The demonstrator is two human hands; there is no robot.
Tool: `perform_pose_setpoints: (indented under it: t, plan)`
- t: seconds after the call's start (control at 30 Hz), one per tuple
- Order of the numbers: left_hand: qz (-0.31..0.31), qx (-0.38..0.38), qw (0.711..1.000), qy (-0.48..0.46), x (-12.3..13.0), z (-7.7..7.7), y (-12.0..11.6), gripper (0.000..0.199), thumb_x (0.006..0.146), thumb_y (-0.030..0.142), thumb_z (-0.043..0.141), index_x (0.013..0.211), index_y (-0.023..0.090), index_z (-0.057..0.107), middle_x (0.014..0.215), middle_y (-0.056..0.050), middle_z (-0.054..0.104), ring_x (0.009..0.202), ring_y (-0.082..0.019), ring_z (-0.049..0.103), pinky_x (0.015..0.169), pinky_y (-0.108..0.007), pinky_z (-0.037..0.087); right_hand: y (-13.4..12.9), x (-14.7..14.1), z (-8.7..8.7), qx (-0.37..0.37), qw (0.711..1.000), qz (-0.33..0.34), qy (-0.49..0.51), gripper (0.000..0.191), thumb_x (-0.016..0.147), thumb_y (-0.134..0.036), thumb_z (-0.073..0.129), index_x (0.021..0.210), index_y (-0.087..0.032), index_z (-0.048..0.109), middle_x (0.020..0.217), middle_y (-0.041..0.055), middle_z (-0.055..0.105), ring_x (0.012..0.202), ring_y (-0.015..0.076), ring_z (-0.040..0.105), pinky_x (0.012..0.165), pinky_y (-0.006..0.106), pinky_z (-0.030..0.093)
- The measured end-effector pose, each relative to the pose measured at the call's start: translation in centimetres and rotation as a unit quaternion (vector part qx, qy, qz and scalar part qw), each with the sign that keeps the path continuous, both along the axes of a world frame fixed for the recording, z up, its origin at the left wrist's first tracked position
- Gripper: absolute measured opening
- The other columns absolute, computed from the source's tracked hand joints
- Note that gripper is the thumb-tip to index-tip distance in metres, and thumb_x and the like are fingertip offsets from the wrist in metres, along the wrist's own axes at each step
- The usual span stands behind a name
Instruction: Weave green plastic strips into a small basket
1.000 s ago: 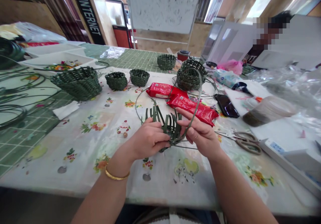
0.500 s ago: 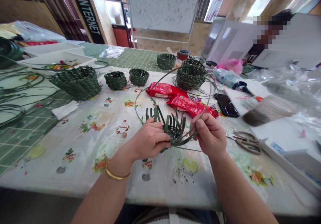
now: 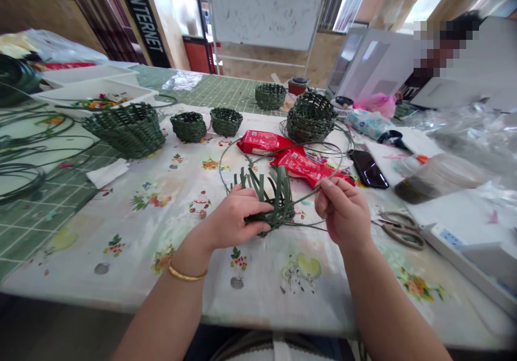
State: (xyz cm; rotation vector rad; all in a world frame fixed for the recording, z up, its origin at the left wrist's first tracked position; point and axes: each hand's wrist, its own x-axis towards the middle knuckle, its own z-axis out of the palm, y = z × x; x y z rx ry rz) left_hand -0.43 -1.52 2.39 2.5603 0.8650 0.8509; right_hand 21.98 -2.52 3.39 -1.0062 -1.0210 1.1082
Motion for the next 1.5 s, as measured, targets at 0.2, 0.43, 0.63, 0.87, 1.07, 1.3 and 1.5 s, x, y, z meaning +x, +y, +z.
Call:
perform_pose_setpoints:
  t: [0.2,0.43,0.63,0.87,1.07,1.3,1.5]
  plan:
    - [0.002,0.006,1.0,-0.001,0.0,-0.1,0.1,0.021,0.079,0.03,0.064,0.094,0.016,0.068,0.066,-0.002,0.058,0.069,-0.016,0.053,0.07,-0.032,0.032,0.3,-0.1,0.1,-0.032,0.999,-0.016,0.029,0.02,0.076,-0.03,0.065,0.065,-0.017,0.054,0.045,-0.0045,0.051,0.035,0.0053,0.038,0.033,0.018,0.025]
    - [0.0,0.003,1.0,-0.006,-0.1,-0.2,0.1,0.021,0.077,0.028,0.066,0.093,0.015,0.069,0.066,-0.002,0.058,0.069,-0.016,0.053,0.07,-0.032,0.032,0.5,0.6,0.2,-0.079,0.995,0.011,-0.057,0.03,0.075,-0.036,0.064,0.058,-0.018,0.049,0.045,-0.0031,0.052,0.037,0.0059,0.04,0.034,0.018,0.028]
    - [0.002,0.004,1.0,0.001,-0.1,-0.4,0.1,0.024,0.078,0.033,0.066,0.095,0.017,0.069,0.07,-0.003,0.061,0.07,-0.016,0.053,0.07,-0.033,0.033,0.8,1.5,0.2,-0.142,0.971,0.0,-0.191,0.024,0.074,-0.034,0.058,0.057,-0.018,0.05,0.043,-0.0036,0.05,0.037,0.0072,0.04,0.037,0.02,0.027]
    - [-0.001,0.003,1.0,0.007,0.0,-0.2,0.0,0.023,0.079,0.033,0.065,0.095,0.018,0.07,0.072,-0.004,0.064,0.071,-0.016,0.055,0.072,-0.033,0.034,1.0,3.2,-0.3,-0.168,0.854,0.045,-0.49,0.025,0.074,-0.032,0.05,0.053,-0.019,0.055,0.045,0.0003,0.057,0.043,0.012,0.049,0.043,0.024,0.033]
    - [-0.002,0.002,1.0,0.006,0.0,-0.2,0.0,0.022,0.078,0.032,0.066,0.095,0.018,0.07,0.072,-0.004,0.065,0.071,-0.016,0.055,0.071,-0.033,0.034,0.7,2.7,0.3,-0.173,0.817,0.047,-0.548,0.025,0.074,-0.03,0.047,0.053,-0.02,0.055,0.047,0.0007,0.06,0.044,0.0129,0.052,0.046,0.025,0.035]
    - [0.004,-0.005,1.0,0.013,0.0,-0.2,-0.1,0.022,0.079,0.033,0.065,0.094,0.018,0.071,0.073,-0.005,0.064,0.073,-0.017,0.055,0.073,-0.033,0.036,0.7,2.6,0.4,-0.182,0.805,0.057,-0.562,0.025,0.076,-0.031,0.047,0.055,-0.02,0.056,0.05,0.001,0.062,0.045,0.0132,0.053,0.046,0.025,0.034]
    - [0.002,-0.002,1.0,0.013,0.0,-0.3,0.0,0.023,0.079,0.034,0.065,0.094,0.018,0.071,0.071,-0.004,0.064,0.071,-0.017,0.055,0.074,-0.034,0.036,0.7,2.6,0.3,-0.155,0.809,0.042,-0.565,0.028,0.08,-0.036,0.048,0.059,-0.02,0.056,0.052,0.0011,0.063,0.046,0.0128,0.054,0.045,0.024,0.033]
